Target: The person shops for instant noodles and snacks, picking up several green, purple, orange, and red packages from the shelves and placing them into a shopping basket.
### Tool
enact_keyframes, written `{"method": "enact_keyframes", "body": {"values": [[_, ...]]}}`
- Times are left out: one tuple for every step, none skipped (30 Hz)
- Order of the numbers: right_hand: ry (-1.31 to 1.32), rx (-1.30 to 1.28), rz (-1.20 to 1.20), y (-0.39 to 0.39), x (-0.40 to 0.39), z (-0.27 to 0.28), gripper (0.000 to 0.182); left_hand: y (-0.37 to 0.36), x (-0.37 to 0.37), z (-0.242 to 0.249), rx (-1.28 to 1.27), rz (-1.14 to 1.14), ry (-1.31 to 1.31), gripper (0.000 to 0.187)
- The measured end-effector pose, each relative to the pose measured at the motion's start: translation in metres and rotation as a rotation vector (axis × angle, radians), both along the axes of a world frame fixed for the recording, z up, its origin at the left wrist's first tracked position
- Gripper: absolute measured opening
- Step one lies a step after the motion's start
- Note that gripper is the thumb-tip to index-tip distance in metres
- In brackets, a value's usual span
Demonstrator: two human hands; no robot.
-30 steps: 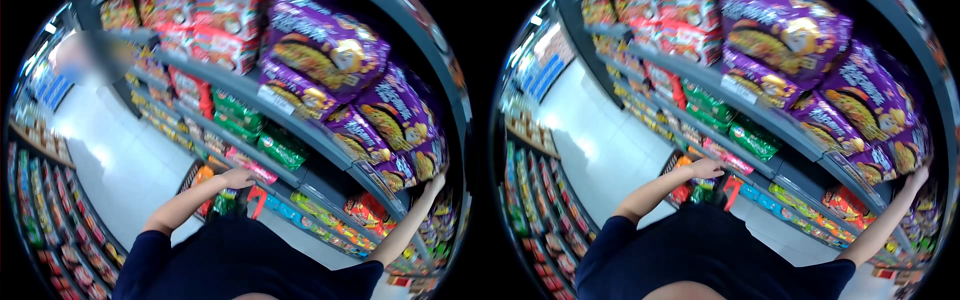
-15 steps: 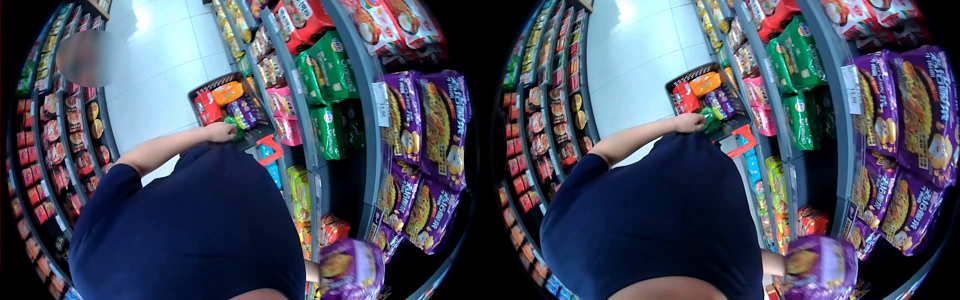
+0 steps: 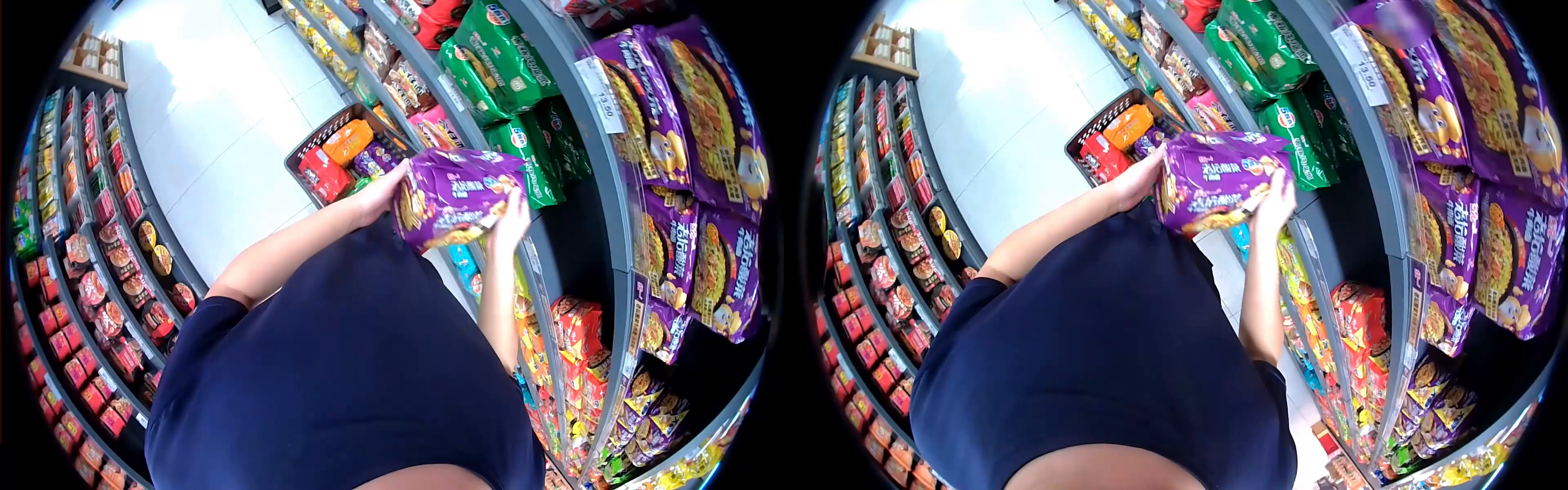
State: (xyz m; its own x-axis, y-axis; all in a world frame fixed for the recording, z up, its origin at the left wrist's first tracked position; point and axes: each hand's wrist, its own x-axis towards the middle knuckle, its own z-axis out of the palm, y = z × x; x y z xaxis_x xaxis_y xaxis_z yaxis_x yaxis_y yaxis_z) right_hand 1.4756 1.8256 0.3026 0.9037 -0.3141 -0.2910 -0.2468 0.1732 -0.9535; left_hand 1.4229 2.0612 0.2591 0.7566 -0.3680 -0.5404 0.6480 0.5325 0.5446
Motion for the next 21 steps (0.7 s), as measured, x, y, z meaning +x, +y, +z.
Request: {"method": "enact_keyframes", "body": {"values": [[0.063, -0.016, 0.044, 0.004, 0.0, -0.022, 0.034, 0.001, 0.0, -0.027, -0.033, 0.11, -0.014, 0.061], [0.054, 0.017, 0.092, 0.009, -0.005, -0.042, 0.035, 0.01, -0.002, -0.03, -0.01, 0.109, 0.087, 0.057], [0.043, 0.051, 0.143, 0.018, -0.009, -0.062, 0.036, 0.023, -0.004, -0.033, 0.01, 0.11, 0.186, 0.054], [0.101, -0.023, 0.199, 0.02, -0.016, -0.083, 0.038, 0.032, -0.01, -0.056, 0.113, 0.157, 0.169, 0.049], [0.159, -0.1, 0.257, 0.023, -0.025, -0.097, 0.04, 0.043, -0.015, -0.066, 0.127, 0.174, 0.198, 0.045], [0.282, -0.109, 0.355, 0.032, -0.033, -0.099, 0.043, 0.053, -0.025, -0.086, 0.202, 0.223, 0.191, 0.045], [0.411, -0.12, 0.449, 0.04, -0.044, -0.099, 0.045, 0.06, -0.04, -0.114, 0.274, 0.268, 0.19, 0.044], [0.465, -0.144, 0.548, 0.044, -0.058, -0.113, 0.045, 0.068, -0.057, -0.149, 0.372, 0.229, 0.163, 0.042], [0.523, -0.169, 0.649, 0.045, -0.075, -0.128, 0.046, 0.074, -0.078, -0.176, 0.467, 0.189, 0.14, 0.039], [0.561, -0.212, 0.731, 0.05, -0.091, -0.136, 0.046, 0.078, -0.098, -0.177, 0.499, 0.187, 0.146, 0.04], [0.594, -0.253, 0.814, 0.053, -0.103, -0.144, 0.047, 0.078, -0.111, -0.156, 0.378, 0.254, 0.321, 0.042], [0.529, -0.439, 0.935, 0.052, -0.112, -0.157, 0.05, 0.075, -0.128, -0.162, 0.221, 0.366, 0.449, 0.044], [0.449, -0.619, 1.056, 0.049, -0.116, -0.17, 0.054, 0.077, -0.146, -0.167, 0.065, 0.48, 0.57, 0.047], [0.465, -0.676, 1.13, 0.063, -0.104, -0.149, 0.054, 0.079, -0.163, -0.168, 0.075, 0.486, 0.525, 0.048], [0.442, -0.675, 1.193, 0.071, -0.097, -0.142, 0.045, 0.079, -0.177, -0.166, 0.091, 0.493, 0.481, 0.049], [0.443, -0.573, 1.211, 0.068, -0.097, -0.162, 0.042, 0.074, -0.186, -0.164, 0.122, 0.526, 0.513, 0.048], [0.444, -0.468, 1.224, 0.064, -0.099, -0.183, 0.04, 0.07, -0.188, -0.155, 0.163, 0.559, 0.541, 0.048], [0.397, -0.433, 1.182, 0.066, -0.098, -0.188, 0.045, 0.067, -0.185, -0.143, 0.204, 0.591, 0.566, 0.049], [0.396, -0.488, 1.219, 0.068, -0.094, -0.192, 0.045, 0.066, -0.185, -0.135, 0.245, 0.624, 0.59, 0.049], [0.416, -0.503, 1.225, 0.074, -0.088, -0.185, 0.045, 0.065, -0.19, -0.144, 0.272, 0.625, 0.572, 0.051], [0.432, -0.521, 1.231, 0.082, -0.08, -0.177, 0.045, 0.067, -0.192, -0.151, 0.321, 0.614, 0.59, 0.052]]}}
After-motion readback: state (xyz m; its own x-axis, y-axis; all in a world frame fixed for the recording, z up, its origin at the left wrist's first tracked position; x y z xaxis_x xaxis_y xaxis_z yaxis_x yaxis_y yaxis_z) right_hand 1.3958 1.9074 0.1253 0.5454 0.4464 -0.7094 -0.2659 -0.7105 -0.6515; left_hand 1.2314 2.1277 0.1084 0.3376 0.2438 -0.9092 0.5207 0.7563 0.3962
